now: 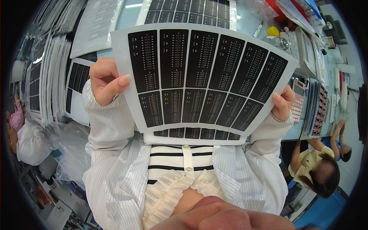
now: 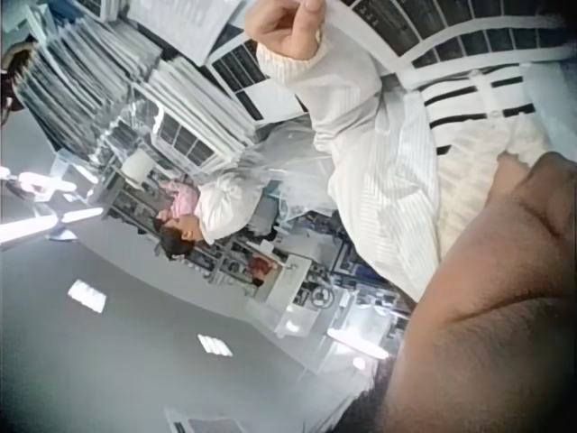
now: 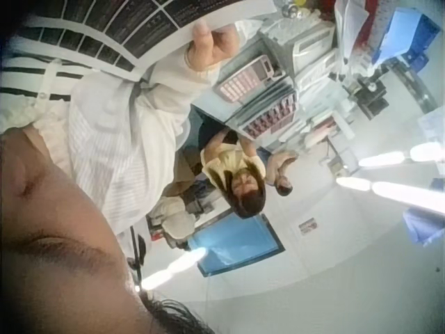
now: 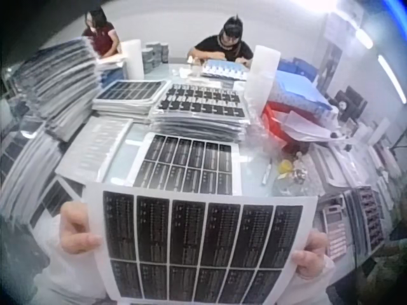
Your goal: The person reads a printed document, sets it aside, wipes a sheet of labels with a cotton pad, and holds up the sheet.
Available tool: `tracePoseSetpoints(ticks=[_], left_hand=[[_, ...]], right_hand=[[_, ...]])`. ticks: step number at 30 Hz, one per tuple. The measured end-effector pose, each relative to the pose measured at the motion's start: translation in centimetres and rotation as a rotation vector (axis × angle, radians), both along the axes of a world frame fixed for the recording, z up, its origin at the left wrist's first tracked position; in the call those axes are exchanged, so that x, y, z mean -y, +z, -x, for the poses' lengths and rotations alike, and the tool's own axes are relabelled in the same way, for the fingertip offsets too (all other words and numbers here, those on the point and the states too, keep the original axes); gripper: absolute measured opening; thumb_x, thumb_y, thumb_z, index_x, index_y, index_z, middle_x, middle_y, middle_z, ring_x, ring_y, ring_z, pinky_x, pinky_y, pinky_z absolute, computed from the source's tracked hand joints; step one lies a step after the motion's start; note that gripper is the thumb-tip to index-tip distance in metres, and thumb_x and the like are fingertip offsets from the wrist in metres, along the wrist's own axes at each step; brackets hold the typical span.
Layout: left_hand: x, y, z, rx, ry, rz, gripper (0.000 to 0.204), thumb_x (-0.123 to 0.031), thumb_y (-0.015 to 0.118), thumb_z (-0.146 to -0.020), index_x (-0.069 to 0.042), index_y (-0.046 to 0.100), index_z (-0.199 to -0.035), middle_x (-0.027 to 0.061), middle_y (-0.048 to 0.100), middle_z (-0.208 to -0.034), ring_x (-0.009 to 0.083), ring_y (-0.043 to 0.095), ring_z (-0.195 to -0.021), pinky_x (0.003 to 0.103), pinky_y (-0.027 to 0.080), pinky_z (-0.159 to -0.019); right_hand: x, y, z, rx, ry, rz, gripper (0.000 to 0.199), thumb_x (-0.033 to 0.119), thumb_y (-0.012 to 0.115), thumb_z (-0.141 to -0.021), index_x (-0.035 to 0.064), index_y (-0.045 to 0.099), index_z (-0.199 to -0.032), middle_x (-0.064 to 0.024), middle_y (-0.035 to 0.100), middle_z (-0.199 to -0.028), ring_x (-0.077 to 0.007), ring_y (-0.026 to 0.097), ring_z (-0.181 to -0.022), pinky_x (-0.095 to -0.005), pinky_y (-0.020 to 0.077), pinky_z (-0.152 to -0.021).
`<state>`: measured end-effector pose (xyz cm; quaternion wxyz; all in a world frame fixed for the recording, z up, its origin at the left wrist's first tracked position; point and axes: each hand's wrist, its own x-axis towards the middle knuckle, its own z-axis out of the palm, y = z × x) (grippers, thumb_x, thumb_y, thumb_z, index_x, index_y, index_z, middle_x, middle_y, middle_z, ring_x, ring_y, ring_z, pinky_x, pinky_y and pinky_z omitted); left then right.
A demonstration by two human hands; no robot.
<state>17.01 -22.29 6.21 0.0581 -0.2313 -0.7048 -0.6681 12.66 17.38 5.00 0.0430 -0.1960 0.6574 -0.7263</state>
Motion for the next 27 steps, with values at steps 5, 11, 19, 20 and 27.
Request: tracePoseSetpoints(ticks=[5, 11, 19, 20, 27], left_hand=[[-0.2, -0.1, -0.1, 0.0, 0.008, -0.03, 0.023, -0.009, 0.056, -0.069, 0.002, 0.048, -0.051, 0.0103, 0.056, -0.056, 0.0125, 0.047, -0.043, 0.022, 0.034, -0.043], [-0.1, 0.1, -0.1, 0.002, 0.015, -0.024, 0.023, -0.009, 0.056, -0.069, 0.001, 0.047, -0.051, 0.0105, 0.056, -0.055, 0.0125, 0.048, -0.044, 0.022, 0.034, -0.043], [0.2, -0.2, -0.1, -0.018, 0.012, -0.016, 0.022, -0.008, 0.055, -0.068, 0.001, 0.046, -0.05, 0.0097, 0.055, -0.054, 0.0123, 0.046, -0.043, 0.023, 0.033, -0.043], [0.1, -0.2, -0.1, -0.018, 0.012, -0.014, 0.022, -0.008, 0.055, -0.068, 0.001, 0.046, -0.05, 0.0097, 0.055, -0.054, 0.0123, 0.046, -0.043, 0.023, 0.033, -0.043], [0.1, -0.1, -0.2, -0.042, 0.05, -0.017, 0.021, -0.007, 0.055, -0.068, 0.001, 0.046, -0.051, 0.0091, 0.054, -0.054, 0.0117, 0.045, -0.043, 0.023, 0.032, -0.043]], right_hand=[[-0.7, -0.4, 0.2, 0.026, 0.069, 0.005, 0.019, 0.013, 0.053, -0.07, -0.0031, 0.053, -0.081, -0.0148, 0.06, -0.088, -0.0163, 0.058, -0.07, -0.026, 0.0465, -0.064], [-0.1, 0.0, 0.0, 0.011, 0.046, -0.002, 0.019, 0.013, 0.053, -0.071, -0.0034, 0.053, -0.08, -0.015, 0.06, -0.087, -0.0162, 0.058, -0.069, -0.0257, 0.0464, -0.064], [0.0, 0.3, -0.2, -0.012, 0.045, -0.018, 0.016, 0.012, 0.052, -0.07, -0.0024, 0.051, -0.076, -0.0138, 0.06, -0.083, -0.015, 0.056, -0.066, -0.025, 0.0444, -0.064], [0.1, 0.3, -0.2, -0.011, 0.045, -0.016, 0.016, 0.012, 0.052, -0.07, -0.0024, 0.051, -0.076, -0.0138, 0.06, -0.083, -0.015, 0.056, -0.066, -0.025, 0.0444, -0.064], [0.3, 0.8, -0.4, -0.029, 0.031, -0.044, 0.014, 0.012, 0.053, -0.07, -0.0009, 0.05, -0.073, -0.0133, 0.059, -0.083, -0.0136, 0.054, -0.067, -0.0243, 0.0425, -0.063]])
